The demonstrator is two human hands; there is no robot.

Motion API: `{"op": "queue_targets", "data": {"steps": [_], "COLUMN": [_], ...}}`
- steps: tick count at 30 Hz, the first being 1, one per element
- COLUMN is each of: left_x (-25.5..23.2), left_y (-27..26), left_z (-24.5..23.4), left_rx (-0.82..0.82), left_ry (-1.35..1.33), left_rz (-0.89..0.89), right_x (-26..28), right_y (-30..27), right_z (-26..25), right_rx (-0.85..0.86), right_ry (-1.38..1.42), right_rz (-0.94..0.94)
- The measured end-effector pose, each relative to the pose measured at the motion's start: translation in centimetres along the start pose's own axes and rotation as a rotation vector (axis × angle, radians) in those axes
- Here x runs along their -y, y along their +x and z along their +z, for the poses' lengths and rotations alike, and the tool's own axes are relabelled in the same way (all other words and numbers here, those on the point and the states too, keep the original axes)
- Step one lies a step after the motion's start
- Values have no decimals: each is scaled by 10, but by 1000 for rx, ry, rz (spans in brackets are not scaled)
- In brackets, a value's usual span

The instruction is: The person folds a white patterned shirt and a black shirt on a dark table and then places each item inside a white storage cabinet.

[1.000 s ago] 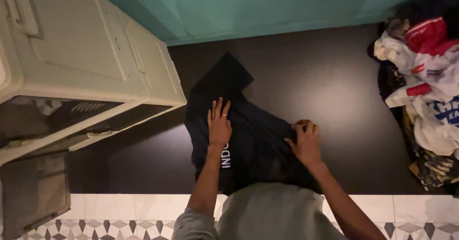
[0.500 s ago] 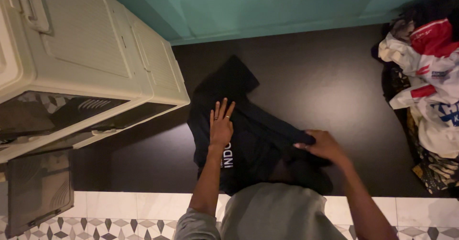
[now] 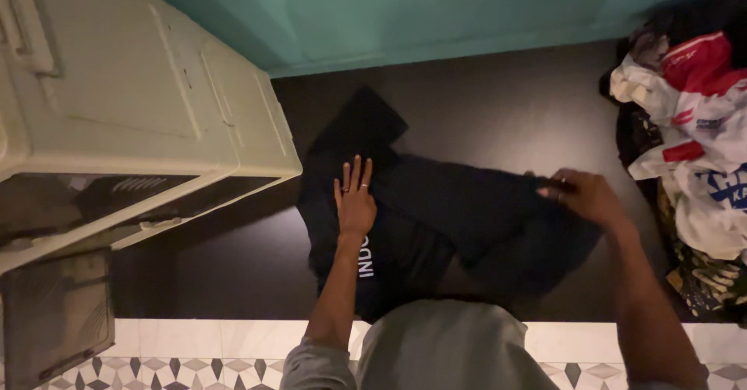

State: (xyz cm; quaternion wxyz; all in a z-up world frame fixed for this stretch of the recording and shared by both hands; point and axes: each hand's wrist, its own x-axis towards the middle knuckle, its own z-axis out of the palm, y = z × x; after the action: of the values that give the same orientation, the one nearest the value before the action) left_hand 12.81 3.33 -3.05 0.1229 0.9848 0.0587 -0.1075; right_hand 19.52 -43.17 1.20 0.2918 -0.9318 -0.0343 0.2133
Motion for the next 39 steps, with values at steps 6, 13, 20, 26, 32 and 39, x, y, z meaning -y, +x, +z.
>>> {"op": "queue_targets", "data": {"steps": [6, 13, 20, 26, 32, 39], "left_x": [-13, 1, 10, 16, -23, -76], "left_y": [33, 36, 56, 99, 94, -50], "left_z": [-19, 19, 32, 6, -25, 5], "left_rx": [-36, -44, -115, 26, -122, -150], "left_ry": [-474, -27, 101, 79, 43, -267], "left_rz": [46, 16, -49, -35, 30, 105], "right_x": [11, 29, -1, -11, 15, 8], "right_y": [29, 20, 40, 87, 88, -12], "right_z": [25, 95, 83, 70, 64, 96], "right_rx": [-903, -464, -342, -328, -426, -886], "right_ry": [-262, -255, -211, -242, -118, -89], "right_rz": [-127, -4, -113, -199, -132, 223]}}
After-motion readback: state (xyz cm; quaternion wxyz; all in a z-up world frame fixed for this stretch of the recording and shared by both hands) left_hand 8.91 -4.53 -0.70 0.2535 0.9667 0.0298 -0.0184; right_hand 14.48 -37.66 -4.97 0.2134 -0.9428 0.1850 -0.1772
